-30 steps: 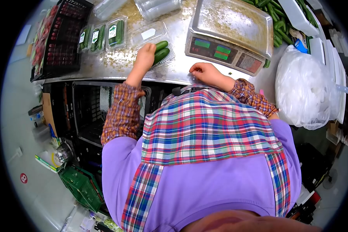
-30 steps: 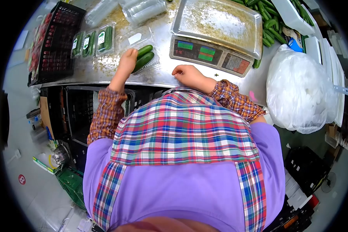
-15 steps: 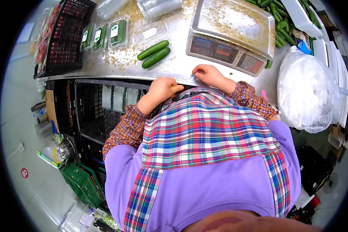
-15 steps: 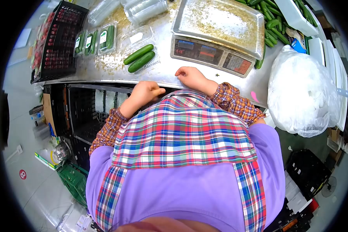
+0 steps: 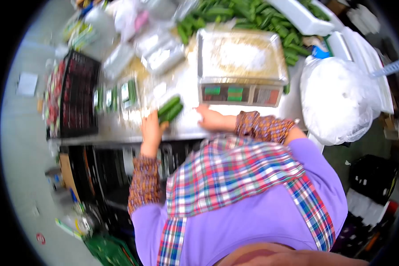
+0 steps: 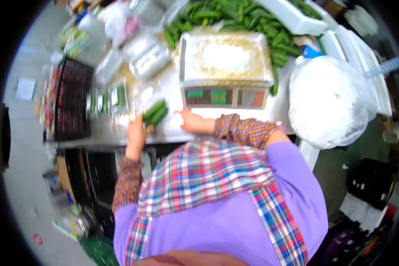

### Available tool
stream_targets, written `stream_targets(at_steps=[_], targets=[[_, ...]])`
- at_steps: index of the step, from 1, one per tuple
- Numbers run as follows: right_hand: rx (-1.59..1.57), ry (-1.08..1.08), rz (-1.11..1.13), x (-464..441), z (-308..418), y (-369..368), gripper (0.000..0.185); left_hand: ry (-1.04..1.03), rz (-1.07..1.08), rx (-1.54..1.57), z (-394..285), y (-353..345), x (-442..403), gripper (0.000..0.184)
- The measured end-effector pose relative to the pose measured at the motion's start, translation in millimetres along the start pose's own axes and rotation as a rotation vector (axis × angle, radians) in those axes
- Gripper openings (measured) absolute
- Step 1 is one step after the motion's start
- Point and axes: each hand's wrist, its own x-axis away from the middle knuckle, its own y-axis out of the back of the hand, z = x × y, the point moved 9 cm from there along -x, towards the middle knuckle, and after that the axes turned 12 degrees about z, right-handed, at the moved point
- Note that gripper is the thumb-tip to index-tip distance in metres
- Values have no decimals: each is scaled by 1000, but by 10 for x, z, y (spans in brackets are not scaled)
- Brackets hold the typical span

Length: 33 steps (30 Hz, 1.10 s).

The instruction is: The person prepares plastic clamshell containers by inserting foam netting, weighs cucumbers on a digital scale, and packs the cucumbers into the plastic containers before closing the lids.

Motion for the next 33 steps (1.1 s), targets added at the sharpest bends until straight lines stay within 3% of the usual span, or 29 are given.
stream_targets(at_steps=[2,5,10,11,15,18,19,22,23,27,33], targets=[[78,-46,115,-36,95,-14,66,-91,-43,-95,-175,27,3,73],[146,43,114,-80,173,-44,68,-211,-23,-22,-152,-56,-61,69],[201,24,146,-208,101,-118,67,-384,8,99,-79,9,-66,64],[196,4,156,-214,105,-104,67,-433,-64,89,-112,62,-21,62],[215,3,187,-152,238,-14,64,-460,-120,116,-80,56,5,59],[246,24,230,-200,196,-44,63,-311,-369,241,203,234,-4,49],[259,31,243,-230,156,-59,62,-125,-384,422,643,28,-160,42],[203,-3,241,-236,108,-39,62,472,-18,1081,1368,-572,-449,45],[207,9,238,-247,105,-41,64,422,72,1305,1283,-623,-488,57],[190,9,244,-278,74,-66,67,465,124,1655,1290,-739,-669,69],[64,-32,202,-239,9,-20,74,443,31,1789,1208,-612,-468,61]])
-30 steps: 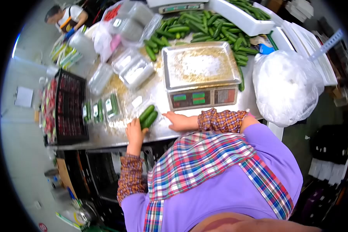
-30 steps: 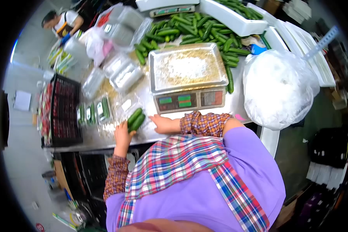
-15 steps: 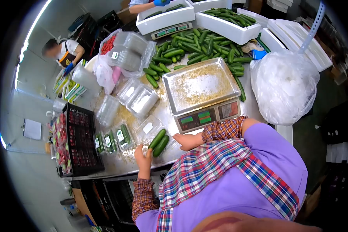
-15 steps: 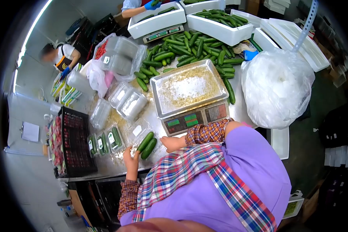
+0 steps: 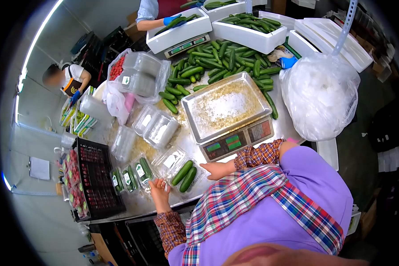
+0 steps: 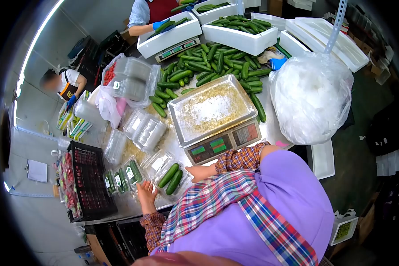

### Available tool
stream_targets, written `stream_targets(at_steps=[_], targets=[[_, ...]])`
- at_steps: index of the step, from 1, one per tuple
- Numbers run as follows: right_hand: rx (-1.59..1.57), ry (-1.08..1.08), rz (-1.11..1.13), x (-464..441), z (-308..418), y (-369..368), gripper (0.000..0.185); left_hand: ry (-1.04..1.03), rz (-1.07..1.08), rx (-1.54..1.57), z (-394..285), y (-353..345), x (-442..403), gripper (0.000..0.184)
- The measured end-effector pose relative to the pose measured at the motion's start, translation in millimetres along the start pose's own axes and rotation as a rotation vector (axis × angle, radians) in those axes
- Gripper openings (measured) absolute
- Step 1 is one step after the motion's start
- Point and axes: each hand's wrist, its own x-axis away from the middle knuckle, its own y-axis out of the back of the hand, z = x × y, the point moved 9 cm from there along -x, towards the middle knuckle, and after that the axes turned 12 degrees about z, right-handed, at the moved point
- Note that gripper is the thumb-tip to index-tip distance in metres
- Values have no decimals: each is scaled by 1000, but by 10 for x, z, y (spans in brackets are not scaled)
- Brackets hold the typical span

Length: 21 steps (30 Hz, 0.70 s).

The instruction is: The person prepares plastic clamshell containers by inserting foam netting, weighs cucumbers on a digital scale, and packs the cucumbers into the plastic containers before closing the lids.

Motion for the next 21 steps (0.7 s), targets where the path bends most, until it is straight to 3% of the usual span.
stream_targets(at_steps=[4,7,9,11,13,14,15,16,17,18,19,21], targets=[[-90,-49,-115,-34,-153,26,72,-63,15,-63,-14,-130,325,55],[-434,-108,-76,109,-30,76,69,-147,52,-183,-131,-169,355,52],[-501,-105,-97,11,-171,-27,68,-213,69,-271,-293,-277,469,49],[-599,-122,-64,-8,-238,-62,68,-249,147,-567,-353,-399,583,33],[-736,-164,-77,38,-283,-54,56,-271,274,-868,-265,-384,566,24],[-807,-186,-79,56,-307,-77,51,-354,283,-943,-266,-524,689,29],[-791,-88,-57,-76,-379,-103,36,-481,321,-1086,-286,-676,775,31],[-850,-27,-37,-152,-523,-183,34,-588,344,-1224,-257,-796,871,33],[-998,-123,-78,-155,-663,-233,36,-675,355,-1362,-187,-868,997,35],[-970,-129,-120,-459,-992,-389,58,-673,314,-1338,-105,-804,951,39],[-1104,-193,-85,-137,-701,-253,48,-661,279,-1445,-107,-896,976,38],[-1141,-221,-75,-91,-642,-207,52,-634,250,-1481,-138,-957,1014,40]])
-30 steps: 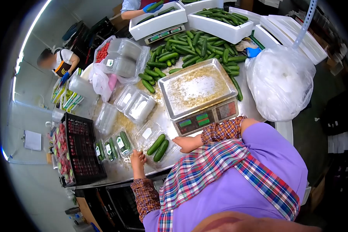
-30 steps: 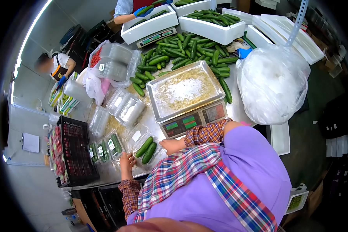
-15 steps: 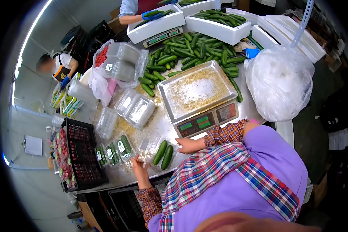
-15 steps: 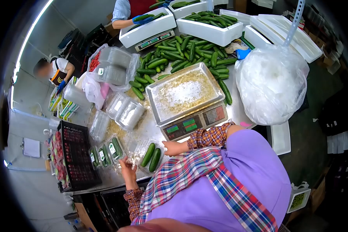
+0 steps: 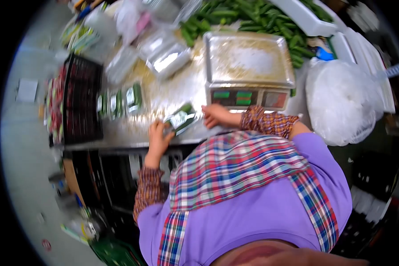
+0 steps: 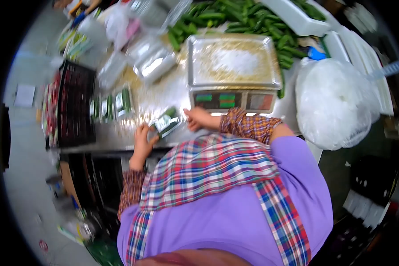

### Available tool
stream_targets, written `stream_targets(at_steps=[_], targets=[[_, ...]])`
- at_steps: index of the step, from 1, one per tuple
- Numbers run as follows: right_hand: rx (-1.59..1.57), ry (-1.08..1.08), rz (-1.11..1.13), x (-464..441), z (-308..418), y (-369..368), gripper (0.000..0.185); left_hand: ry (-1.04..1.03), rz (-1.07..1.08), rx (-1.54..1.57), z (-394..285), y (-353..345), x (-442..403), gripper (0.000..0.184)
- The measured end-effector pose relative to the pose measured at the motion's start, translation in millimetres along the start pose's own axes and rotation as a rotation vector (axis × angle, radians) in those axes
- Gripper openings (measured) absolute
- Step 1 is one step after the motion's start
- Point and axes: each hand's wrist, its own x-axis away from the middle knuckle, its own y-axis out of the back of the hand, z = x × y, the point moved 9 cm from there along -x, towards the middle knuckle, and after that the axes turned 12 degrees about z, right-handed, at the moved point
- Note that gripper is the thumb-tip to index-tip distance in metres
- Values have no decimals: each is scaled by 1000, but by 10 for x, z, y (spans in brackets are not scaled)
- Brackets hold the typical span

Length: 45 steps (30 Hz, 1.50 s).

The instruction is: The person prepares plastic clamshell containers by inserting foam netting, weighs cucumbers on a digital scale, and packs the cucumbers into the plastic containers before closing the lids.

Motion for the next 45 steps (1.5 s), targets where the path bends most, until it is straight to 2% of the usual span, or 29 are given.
stream_targets(at_steps=[2,4,5,6,8,13,16,20,22,26,34,43,44,45], targets=[[96,77,-7,31,186,-117,55,5,15,-38,31,-30,1,44],[145,83,-42,86,239,-164,47,78,-94,-27,22,58,52,55],[121,83,-36,61,216,-175,44,153,-157,-66,106,83,98,66],[112,47,-29,45,164,-185,42,257,-133,-1,251,62,123,72],[95,-23,-24,44,89,-187,38,510,104,163,588,-115,142,76],[24,-31,38,-30,-67,-164,25,531,465,549,769,-468,200,67],[10,-80,68,-8,-74,-209,12,532,579,666,745,-490,216,54],[-23,-80,58,-72,-149,-164,16,560,543,817,984,-711,175,38],[25,-56,62,-62,-116,-192,20,640,539,873,989,-737,195,37],[120,-45,62,-44,-76,-218,16,646,584,778,850,-718,155,36],[177,-36,35,-58,-47,-222,9,726,568,842,862,-769,201,34],[150,18,75,-26,50,-232,11,663,561,845,1025,-834,197,28],[133,32,86,-33,57,-240,12,633,506,831,947,-728,157,24],[97,31,79,-62,35,-229,17,642,393,968,1006,-699,129,22]])
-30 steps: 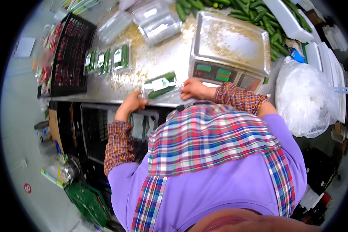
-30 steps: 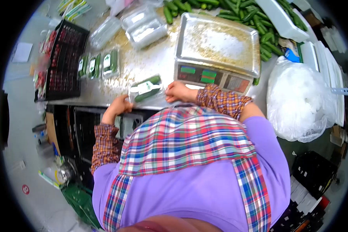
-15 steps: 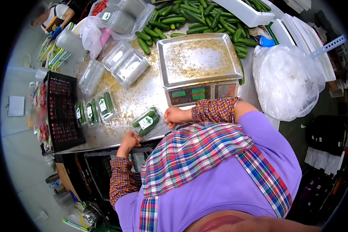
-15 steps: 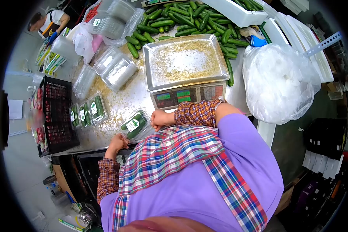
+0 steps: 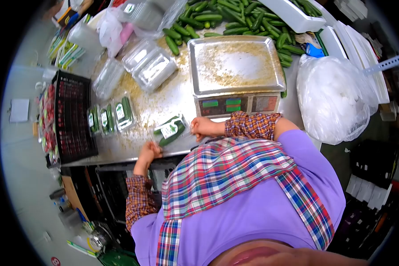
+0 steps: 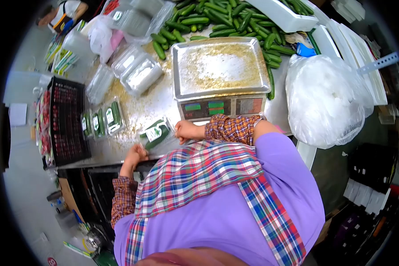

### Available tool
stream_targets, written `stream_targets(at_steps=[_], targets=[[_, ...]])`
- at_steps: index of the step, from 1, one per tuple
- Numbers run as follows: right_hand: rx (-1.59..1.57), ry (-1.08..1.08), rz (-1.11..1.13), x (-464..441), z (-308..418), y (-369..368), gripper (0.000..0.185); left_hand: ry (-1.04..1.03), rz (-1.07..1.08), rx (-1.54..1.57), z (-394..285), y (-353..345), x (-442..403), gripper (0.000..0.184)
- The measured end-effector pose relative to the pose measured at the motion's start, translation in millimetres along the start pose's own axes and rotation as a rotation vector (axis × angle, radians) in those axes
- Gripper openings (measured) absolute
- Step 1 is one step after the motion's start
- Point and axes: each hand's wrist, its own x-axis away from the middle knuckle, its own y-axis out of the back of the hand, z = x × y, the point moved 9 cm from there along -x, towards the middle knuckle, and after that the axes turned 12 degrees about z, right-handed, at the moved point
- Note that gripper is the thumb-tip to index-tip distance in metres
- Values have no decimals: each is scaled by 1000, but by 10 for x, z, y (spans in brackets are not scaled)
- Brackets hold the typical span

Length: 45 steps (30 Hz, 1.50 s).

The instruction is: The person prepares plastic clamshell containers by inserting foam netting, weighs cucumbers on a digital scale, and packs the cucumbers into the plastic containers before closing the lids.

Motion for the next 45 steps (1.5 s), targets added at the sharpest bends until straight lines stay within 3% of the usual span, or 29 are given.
stream_targets(at_steps=[3,5,14,18,21,22,25,26,29,30,31,35,37,41,43,45], targets=[[-7,-26,16,-25,-61,12,32,-132,7,220,145,241,-135,23],[-44,-65,0,-33,-89,-11,29,-108,-21,343,65,168,-10,29],[-11,-111,-51,11,-12,-37,20,-60,-72,279,-17,-16,-77,20],[31,-17,5,27,70,-38,17,-292,136,321,-164,-59,-99,18],[43,105,91,93,371,-189,14,-445,74,261,-539,44,224,14],[28,132,114,119,489,-259,13,-471,140,435,-698,19,391,10],[34,208,178,154,784,-465,12,-587,254,638,-1060,-7,662,17],[52,211,196,154,840,-508,12,-574,262,624,-1061,37,647,35],[110,193,228,175,960,-603,12,-425,100,417,-1030,29,567,58],[121,181,222,189,988,-625,12,-483,49,416,-1151,-15,595,60],[131,170,214,195,1009,-630,13,-451,70,457,-1094,5,521,50],[7,245,195,315,1200,-680,21,-333,-19,759,-858,538,438,42],[46,222,186,339,1155,-605,21,-414,-268,827,-860,1156,534,50],[69,178,153,394,1007,-461,19,-580,-534,855,-751,2582,472,41],[61,169,127,390,946,-386,19,-593,-649,952,-680,3041,415,35],[63,166,107,411,966,-363,18,-617,-604,1100,-577,3406,229,39]])
